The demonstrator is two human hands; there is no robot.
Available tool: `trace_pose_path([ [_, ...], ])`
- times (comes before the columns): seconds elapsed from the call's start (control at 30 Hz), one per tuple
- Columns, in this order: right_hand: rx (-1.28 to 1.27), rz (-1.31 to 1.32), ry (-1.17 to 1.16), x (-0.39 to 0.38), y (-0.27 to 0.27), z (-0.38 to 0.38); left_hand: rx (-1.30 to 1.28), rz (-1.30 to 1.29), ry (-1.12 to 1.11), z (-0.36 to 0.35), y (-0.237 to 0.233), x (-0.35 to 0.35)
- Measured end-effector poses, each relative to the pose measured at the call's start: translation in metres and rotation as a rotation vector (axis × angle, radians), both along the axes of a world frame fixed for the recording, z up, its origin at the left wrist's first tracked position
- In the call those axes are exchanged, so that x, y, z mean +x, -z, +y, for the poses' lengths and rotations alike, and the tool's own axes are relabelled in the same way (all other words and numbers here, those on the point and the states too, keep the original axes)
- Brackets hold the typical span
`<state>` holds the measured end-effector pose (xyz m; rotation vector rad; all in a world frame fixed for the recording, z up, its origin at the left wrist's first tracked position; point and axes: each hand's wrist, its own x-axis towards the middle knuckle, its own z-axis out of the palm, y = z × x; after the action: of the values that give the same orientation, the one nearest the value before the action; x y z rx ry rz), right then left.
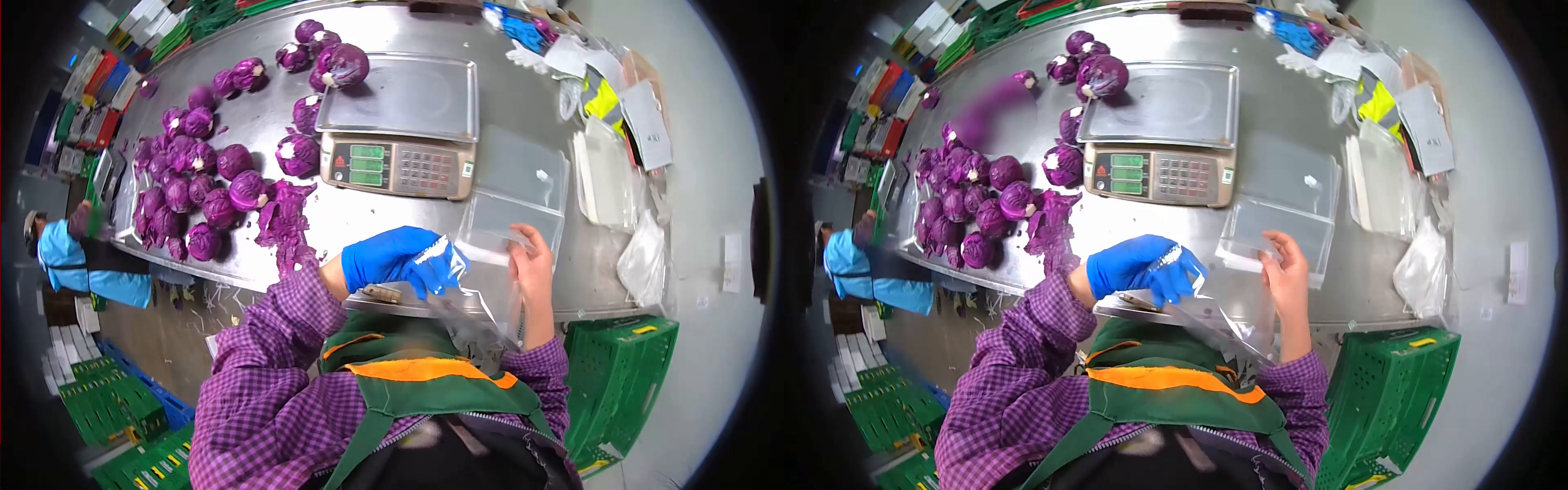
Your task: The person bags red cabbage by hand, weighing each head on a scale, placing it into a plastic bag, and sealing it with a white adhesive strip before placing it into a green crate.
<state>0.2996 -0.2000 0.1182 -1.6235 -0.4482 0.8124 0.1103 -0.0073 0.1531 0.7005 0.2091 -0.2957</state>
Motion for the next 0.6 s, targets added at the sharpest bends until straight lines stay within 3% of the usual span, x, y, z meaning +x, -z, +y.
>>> trace_pose_path([
  [0.07,0.062,0.045,0.005,-0.009,0.013,0.029,-0.16,-0.114,-0.042,0.004,0.036,-0.006],
  [0.13,0.026,0.048,-0.023,-0.023,0.031,0.063,0.112,0.175,-0.425,-0.006,0.048,0.007],
  [0.17,0.02,0.045,-0.034,-0.033,0.038,0.079,0.074,0.039,-0.402,-0.008,0.068,0.003],
  [0.23,0.068,-0.74,-0.173,-0.053,0.047,0.108,0.063,0.126,-0.465,-0.007,0.063,-0.001],
  [0.27,0.061,-0.741,-0.181,-0.059,0.047,0.116,0.056,0.221,-0.517,-0.005,0.062,-0.002],
  [0.3,0.04,-0.84,-0.242,-0.063,0.045,0.124,0.266,0.247,-0.519,0.002,0.068,-0.001],
  [0.37,0.018,-0.942,-0.311,-0.071,0.042,0.139,0.332,0.266,-0.529,0.017,0.102,-0.012],
  [0.47,-0.065,-0.232,-0.118,-0.076,0.038,0.166,0.522,0.325,-0.54,0.048,0.081,-0.019],
  [0.5,0.024,0.016,0.023,-0.076,0.038,0.179,0.432,0.264,-0.692,0.055,0.082,-0.019],
  [0.53,0.028,0.011,0.021,-0.072,0.037,0.191,0.339,0.199,-0.838,0.063,0.082,-0.019],
  [0.57,0.055,0.325,0.114,-0.066,0.034,0.201,0.269,0.145,-0.888,0.075,0.082,-0.024],
  [0.6,0.081,0.641,0.207,-0.061,0.031,0.209,-0.074,-0.108,-0.965,0.091,0.104,-0.027],
])
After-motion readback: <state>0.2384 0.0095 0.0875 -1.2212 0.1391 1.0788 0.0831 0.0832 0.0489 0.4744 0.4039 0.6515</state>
